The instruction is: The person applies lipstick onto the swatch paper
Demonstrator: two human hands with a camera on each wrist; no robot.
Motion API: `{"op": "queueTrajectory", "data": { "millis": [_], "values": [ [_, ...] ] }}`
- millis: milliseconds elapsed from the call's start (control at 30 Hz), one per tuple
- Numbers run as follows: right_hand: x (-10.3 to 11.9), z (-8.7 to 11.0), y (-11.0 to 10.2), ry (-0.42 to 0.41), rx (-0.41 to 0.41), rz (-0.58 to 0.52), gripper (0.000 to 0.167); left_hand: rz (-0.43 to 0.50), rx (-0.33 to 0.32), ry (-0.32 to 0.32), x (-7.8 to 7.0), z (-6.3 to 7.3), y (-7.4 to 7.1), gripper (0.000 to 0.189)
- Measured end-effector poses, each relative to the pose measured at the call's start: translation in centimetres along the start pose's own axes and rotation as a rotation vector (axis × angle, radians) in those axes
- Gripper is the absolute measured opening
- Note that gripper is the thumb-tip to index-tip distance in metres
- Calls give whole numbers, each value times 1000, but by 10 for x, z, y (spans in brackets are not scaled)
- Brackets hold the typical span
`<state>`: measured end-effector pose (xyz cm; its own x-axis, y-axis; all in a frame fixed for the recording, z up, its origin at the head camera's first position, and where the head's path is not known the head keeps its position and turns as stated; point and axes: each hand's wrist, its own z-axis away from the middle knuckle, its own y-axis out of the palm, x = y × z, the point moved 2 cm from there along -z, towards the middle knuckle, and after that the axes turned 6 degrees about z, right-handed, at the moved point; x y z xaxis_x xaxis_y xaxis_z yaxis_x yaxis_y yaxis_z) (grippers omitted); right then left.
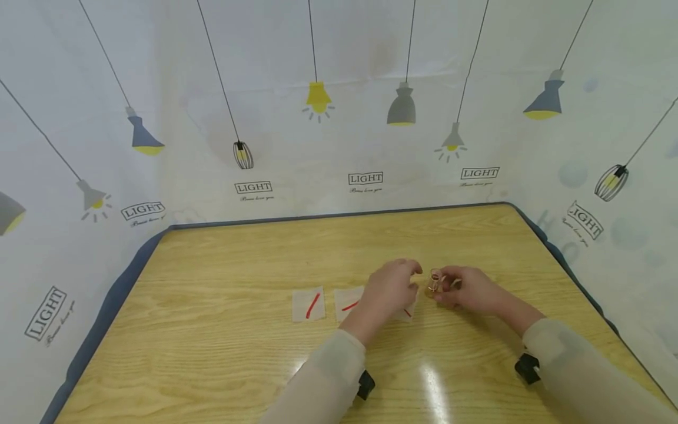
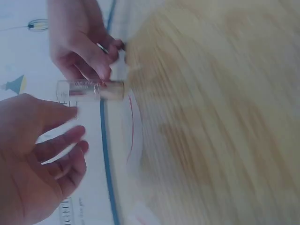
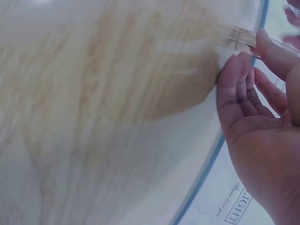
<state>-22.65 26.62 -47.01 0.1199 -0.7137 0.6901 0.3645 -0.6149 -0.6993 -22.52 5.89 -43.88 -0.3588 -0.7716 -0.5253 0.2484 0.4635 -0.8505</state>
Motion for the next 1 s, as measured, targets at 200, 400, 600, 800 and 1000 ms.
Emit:
{"op": "queueTrajectory", "data": {
  "millis": [200,400,600,800,1000],
  "values": [
    [12,11,-10,-29,-21,143,55,-402,108,59,12,16,5,30],
    [29,26,-23,-76,-86,211,58,-460,103,70,17,24,11,22],
    [53,40,-34,-107,-213,264,60,-474,57,33,20,24,15,33],
    [82,47,-27,-151,-279,244,57,-381,17,-25,22,25,2,35],
    [108,49,-9,-174,-296,245,59,-258,-85,-69,27,37,-37,43]
  ]
}}
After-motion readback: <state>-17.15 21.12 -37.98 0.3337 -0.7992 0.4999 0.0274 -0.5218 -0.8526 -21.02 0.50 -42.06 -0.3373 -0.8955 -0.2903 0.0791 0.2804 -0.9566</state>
